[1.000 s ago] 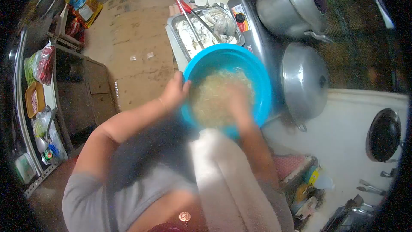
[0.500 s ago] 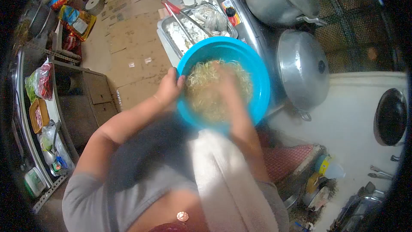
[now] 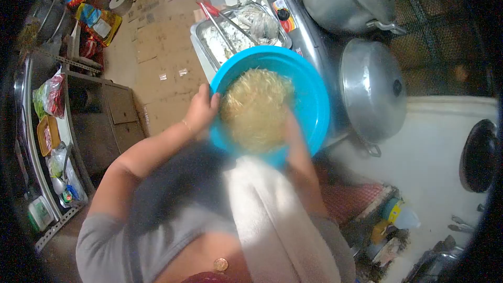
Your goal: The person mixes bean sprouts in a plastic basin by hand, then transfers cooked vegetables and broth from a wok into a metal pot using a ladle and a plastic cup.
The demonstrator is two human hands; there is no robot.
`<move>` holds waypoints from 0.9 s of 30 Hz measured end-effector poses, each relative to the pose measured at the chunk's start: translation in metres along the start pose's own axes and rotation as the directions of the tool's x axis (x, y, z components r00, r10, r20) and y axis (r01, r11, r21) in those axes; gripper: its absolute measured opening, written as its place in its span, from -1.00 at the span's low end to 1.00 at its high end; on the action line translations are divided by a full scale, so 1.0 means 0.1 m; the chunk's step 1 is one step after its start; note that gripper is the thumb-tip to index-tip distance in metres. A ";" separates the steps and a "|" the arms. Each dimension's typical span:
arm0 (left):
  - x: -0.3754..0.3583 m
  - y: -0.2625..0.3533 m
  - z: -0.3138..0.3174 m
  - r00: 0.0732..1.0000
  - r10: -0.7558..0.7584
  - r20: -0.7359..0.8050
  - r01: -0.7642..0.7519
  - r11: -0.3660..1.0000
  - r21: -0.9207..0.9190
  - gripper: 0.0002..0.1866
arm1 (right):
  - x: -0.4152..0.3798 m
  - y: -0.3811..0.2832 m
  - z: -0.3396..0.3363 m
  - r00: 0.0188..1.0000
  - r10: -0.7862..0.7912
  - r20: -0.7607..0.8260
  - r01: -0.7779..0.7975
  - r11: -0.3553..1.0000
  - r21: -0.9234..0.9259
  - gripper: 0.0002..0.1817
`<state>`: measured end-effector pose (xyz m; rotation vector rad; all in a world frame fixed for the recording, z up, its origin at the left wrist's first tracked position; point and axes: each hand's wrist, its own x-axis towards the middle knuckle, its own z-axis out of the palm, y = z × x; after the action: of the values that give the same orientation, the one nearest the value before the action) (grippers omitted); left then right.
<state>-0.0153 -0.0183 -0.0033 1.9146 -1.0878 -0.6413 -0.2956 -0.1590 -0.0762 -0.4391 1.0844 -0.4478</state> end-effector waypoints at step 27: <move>0.01 0.01 -0.08 0.998 -0.033 0.052 0.036 0.998 -0.053 -0.70 | -1.39 -0.70 1.10 0.963 -0.200 -0.182 0.142 0.946 -0.290 -0.40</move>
<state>-0.0088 -0.0161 0.0020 1.8833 -1.0610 -0.7358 -0.2602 -0.1273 0.1079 -0.7501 1.3259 -0.5078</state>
